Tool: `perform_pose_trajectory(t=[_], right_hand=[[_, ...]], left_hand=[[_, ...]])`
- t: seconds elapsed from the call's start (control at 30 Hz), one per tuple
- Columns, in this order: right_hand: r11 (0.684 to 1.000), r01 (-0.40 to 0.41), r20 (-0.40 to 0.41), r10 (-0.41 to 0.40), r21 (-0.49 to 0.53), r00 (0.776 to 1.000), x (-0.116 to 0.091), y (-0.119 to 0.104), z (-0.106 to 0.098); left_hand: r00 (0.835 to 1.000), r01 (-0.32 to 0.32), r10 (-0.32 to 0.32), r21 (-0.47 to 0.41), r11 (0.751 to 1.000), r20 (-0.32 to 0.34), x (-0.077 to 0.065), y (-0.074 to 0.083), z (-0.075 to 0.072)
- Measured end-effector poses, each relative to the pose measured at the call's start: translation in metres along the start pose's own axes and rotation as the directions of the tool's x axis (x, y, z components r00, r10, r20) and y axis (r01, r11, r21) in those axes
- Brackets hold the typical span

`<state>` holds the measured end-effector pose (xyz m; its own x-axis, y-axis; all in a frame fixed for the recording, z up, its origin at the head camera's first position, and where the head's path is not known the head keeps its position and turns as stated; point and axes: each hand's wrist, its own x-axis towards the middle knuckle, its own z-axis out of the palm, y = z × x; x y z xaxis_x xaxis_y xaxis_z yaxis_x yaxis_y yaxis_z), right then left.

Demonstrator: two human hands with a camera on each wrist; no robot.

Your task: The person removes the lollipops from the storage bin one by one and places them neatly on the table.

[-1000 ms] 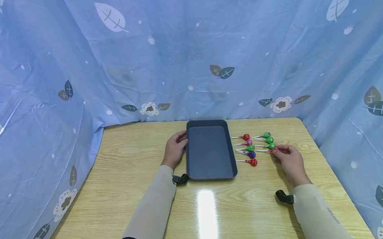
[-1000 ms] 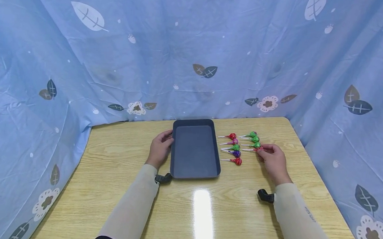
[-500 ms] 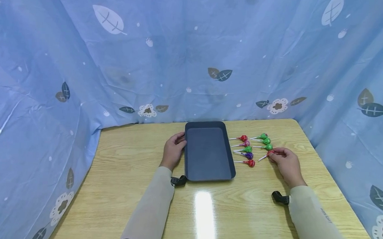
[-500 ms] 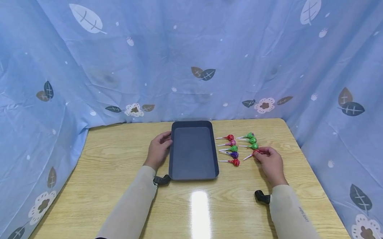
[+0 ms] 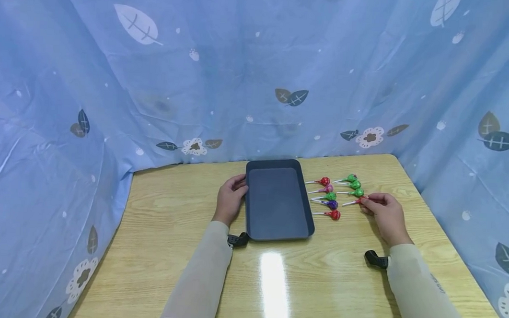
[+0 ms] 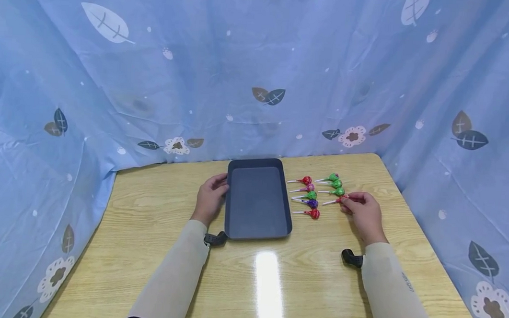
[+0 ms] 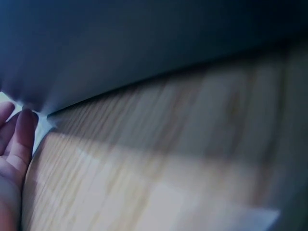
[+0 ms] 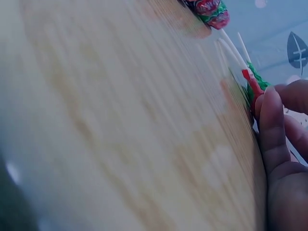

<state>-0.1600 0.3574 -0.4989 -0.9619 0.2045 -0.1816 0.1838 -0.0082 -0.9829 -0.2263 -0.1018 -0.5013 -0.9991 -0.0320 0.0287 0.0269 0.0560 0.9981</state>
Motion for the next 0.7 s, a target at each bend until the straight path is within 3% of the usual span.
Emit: perform_pose_trajectory(t=[0.17, 0.43, 0.57, 0.7], right_hand=[[0.996, -0.009, -0.024, 0.011, 0.089, 1.000, -0.010, 0.002, -0.001], [0.994, 0.100, -0.098, -0.096, 0.039, 0.991, -0.016, -0.001, 0.007], [0.990, 0.100, -0.150, -0.085, 0.097, 0.985, -0.018, -0.005, 0.012], [0.992, 0.090, -0.149, -0.076, 0.089, 0.986, -0.023, -0.012, 0.022]], left_hand=[[0.999, 0.029, -0.029, -0.013, 0.999, 0.019, -0.005, -0.003, -0.001], [1.000, 0.014, -0.014, 0.007, 1.000, 0.003, -0.006, 0.004, -0.006], [1.000, 0.006, -0.006, 0.030, 1.000, 0.005, -0.006, 0.005, -0.007], [1.000, -0.002, 0.003, 0.045, 0.999, -0.019, -0.008, 0.005, -0.011]])
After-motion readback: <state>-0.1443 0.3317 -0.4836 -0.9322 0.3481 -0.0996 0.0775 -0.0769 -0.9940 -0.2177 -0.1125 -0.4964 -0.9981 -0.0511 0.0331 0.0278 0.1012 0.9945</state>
